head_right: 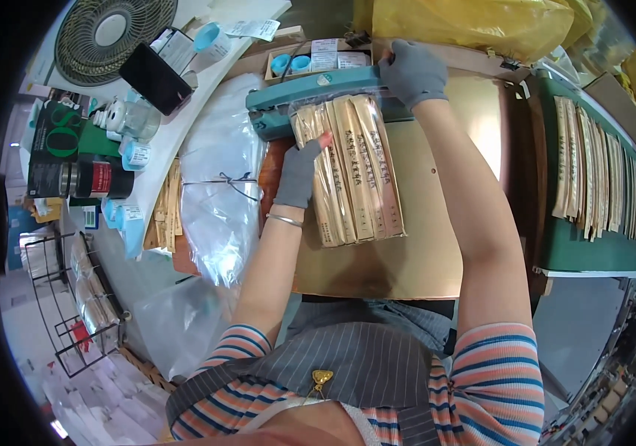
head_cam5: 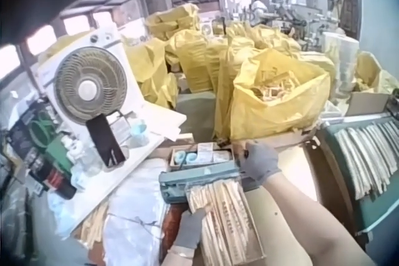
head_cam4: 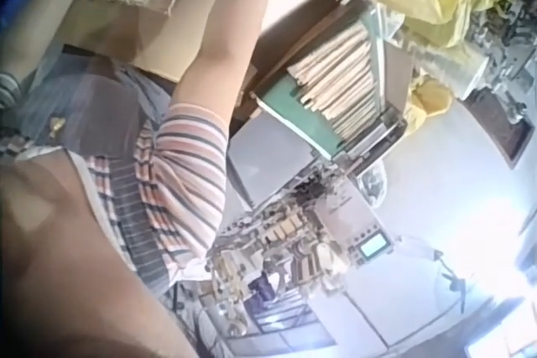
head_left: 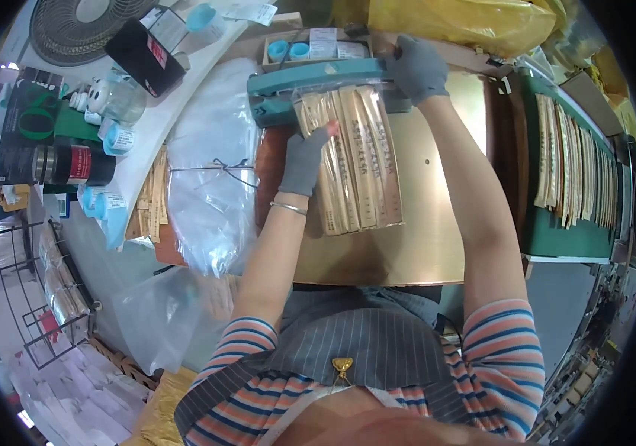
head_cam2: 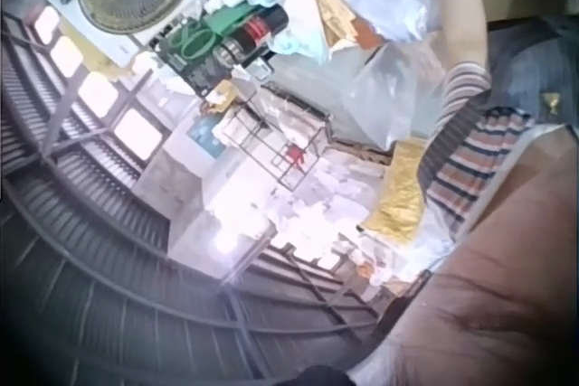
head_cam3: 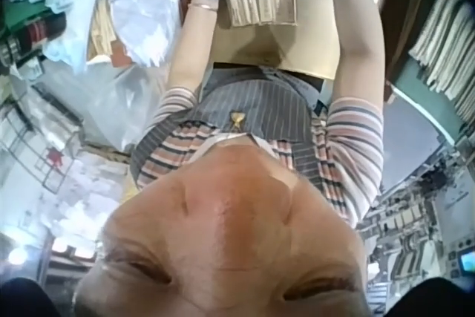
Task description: Gathering bundles of wooden sticks, placing them into plastic bags, and sealing the bags using a heat sealer.
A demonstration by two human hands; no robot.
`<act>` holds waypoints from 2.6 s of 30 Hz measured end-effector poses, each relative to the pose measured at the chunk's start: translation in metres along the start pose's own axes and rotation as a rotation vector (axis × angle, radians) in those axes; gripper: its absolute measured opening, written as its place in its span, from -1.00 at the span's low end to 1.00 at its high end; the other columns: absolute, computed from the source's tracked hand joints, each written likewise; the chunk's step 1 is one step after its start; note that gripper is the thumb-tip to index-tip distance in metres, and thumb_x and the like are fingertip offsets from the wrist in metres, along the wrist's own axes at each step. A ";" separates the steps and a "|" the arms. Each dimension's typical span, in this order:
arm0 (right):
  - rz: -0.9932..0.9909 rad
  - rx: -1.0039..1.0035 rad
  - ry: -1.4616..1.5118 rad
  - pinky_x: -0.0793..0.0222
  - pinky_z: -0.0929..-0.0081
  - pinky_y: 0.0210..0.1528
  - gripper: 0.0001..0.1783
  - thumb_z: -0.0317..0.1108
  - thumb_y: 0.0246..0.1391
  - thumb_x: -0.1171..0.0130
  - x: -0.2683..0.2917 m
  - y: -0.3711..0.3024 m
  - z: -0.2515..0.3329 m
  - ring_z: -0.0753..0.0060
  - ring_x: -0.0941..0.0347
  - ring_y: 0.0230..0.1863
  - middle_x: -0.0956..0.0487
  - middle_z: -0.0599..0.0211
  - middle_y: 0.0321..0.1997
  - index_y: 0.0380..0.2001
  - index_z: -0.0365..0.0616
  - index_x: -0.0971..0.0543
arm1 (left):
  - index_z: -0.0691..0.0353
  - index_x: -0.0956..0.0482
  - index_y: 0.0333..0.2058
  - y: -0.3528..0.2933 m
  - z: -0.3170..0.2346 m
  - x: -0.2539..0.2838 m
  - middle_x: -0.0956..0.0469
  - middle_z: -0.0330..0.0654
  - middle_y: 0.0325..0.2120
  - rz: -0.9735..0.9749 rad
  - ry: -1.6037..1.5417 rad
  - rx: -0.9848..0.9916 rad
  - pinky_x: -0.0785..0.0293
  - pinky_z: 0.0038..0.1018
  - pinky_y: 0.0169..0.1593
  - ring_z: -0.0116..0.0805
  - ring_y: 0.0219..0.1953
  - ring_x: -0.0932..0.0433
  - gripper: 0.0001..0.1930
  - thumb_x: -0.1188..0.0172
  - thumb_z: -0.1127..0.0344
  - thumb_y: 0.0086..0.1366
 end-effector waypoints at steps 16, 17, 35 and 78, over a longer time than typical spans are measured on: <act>0.502 -0.195 1.430 -0.30 0.48 0.02 -0.30 -0.33 -0.19 -0.38 0.015 -0.181 0.035 0.42 -0.39 -0.05 -0.46 0.22 -0.04 0.06 -0.24 -0.33 | 0.34 -0.52 -0.14 -0.078 -0.063 -0.019 -0.58 -0.25 -0.30 0.167 0.207 -0.342 -0.45 -0.53 -0.20 -0.50 -0.30 -0.51 -0.60 -0.31 0.29 0.04; 0.504 -0.205 1.429 -0.30 0.48 0.02 -0.30 -0.33 -0.19 -0.38 0.018 -0.197 0.040 0.42 -0.39 -0.05 -0.46 0.22 -0.04 0.06 -0.24 -0.33 | 0.34 -0.52 -0.16 -0.100 -0.073 -0.027 -0.58 -0.25 -0.30 0.176 0.229 -0.446 -0.45 -0.53 -0.18 -0.49 -0.28 -0.52 -0.59 -0.35 0.31 0.01; 0.205 0.046 0.699 -0.29 0.32 0.03 -0.48 -0.11 0.01 -0.17 0.010 -0.320 0.012 0.04 -0.37 0.01 -0.43 0.00 -0.02 -0.02 -0.19 -0.39 | 0.22 -0.57 -0.23 -0.185 -0.008 0.067 -0.56 -0.05 -0.49 -0.037 1.205 -0.618 -0.44 -0.38 -0.36 -0.17 -0.44 -0.55 -0.72 -0.19 0.17 0.15; 0.455 -0.153 0.570 -0.05 0.37 0.26 0.11 0.32 -0.18 -0.19 0.066 -0.168 -0.105 0.03 -0.11 0.28 -0.22 -0.16 0.22 0.23 -0.28 -0.09 | 0.28 -0.13 0.21 -0.201 -0.101 -0.114 -0.55 -0.19 -0.34 0.643 -0.454 -0.180 -0.44 -0.43 -0.06 -0.46 -0.26 -0.52 -0.49 0.07 0.39 0.29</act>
Point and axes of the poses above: each hand's wrist, its own y-axis towards the middle knuckle, its own x-axis out of the back of the hand, z = x × y, the point moved 8 cm from there along y, towards the middle knuckle
